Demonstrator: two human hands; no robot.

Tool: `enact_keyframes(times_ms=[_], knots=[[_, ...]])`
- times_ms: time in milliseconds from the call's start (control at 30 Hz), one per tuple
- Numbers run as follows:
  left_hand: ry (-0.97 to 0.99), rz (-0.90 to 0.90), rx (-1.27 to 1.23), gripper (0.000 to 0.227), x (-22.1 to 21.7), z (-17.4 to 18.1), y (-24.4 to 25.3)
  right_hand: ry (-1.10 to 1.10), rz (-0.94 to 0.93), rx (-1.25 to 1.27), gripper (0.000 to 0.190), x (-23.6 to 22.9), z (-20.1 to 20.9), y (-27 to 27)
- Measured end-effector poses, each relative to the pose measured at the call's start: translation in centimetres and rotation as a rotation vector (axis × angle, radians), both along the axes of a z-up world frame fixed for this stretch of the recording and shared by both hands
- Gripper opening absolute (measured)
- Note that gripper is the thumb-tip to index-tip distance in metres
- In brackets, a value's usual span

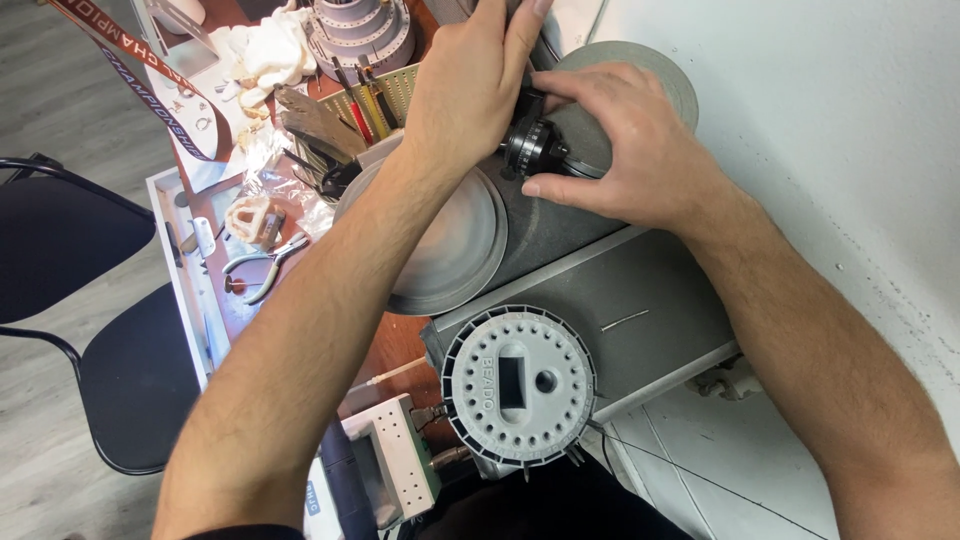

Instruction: Sharpening a jewelry tool using a specialized sharpening machine and a precision jig to maintain specific angles.

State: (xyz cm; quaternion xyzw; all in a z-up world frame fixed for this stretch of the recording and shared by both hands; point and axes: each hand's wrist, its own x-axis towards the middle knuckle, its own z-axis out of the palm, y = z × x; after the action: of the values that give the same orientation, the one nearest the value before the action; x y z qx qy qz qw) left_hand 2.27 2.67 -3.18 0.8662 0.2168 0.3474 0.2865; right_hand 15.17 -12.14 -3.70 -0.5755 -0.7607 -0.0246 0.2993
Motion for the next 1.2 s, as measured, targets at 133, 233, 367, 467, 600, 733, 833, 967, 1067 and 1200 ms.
enact_keyframes(times_ms=[133, 233, 367, 467, 600, 733, 833, 967, 1067, 1200], knots=[[-0.186, 0.111, 0.114, 0.033, -2.3, 0.2, -1.4, 0.022, 0.013, -0.038, 0.081, 0.2, 0.8, -0.7], [-0.243, 0.077, 0.040, 0.012, -5.3, 0.9, -3.6, 0.173, -0.017, 0.082, 0.057, 0.4, 1.7, -2.1], [-0.174, 0.152, -0.023, 0.013, -6.5, 0.2, -4.3, 0.293, -0.067, 0.212, 0.023, 1.0, 1.1, -2.3], [0.040, 0.156, -0.053, 0.029, -6.7, 0.3, -4.7, 0.359, -0.089, 0.267, 0.012, 1.5, 0.5, -1.9], [0.334, 0.146, 0.090, 0.046, -5.7, -1.1, -5.4, 0.357, -0.131, 0.237, 0.017, 1.1, 0.3, -1.9], [0.380, 0.114, 0.157, 0.075, -4.7, -2.6, -5.9, 0.339, -0.127, 0.256, 0.017, 1.0, 0.3, -2.0], [0.376, 0.132, 0.162, 0.087, -4.0, -2.7, -6.5, 0.323, -0.138, 0.255, 0.014, 0.8, 0.5, -2.2], [0.384, 0.189, 0.280, 0.090, -3.1, -3.6, -7.3, 0.293, -0.124, 0.265, 0.011, 0.5, 0.4, -2.3], [0.322, 0.165, 0.174, 0.069, -3.3, -3.3, -7.1, 0.291, -0.126, 0.282, 0.011, 0.1, 0.5, -2.5], [0.305, 0.143, 0.027, 0.056, -3.9, -2.4, -6.9, 0.296, -0.146, 0.257, 0.008, 0.1, 0.6, -2.4]])
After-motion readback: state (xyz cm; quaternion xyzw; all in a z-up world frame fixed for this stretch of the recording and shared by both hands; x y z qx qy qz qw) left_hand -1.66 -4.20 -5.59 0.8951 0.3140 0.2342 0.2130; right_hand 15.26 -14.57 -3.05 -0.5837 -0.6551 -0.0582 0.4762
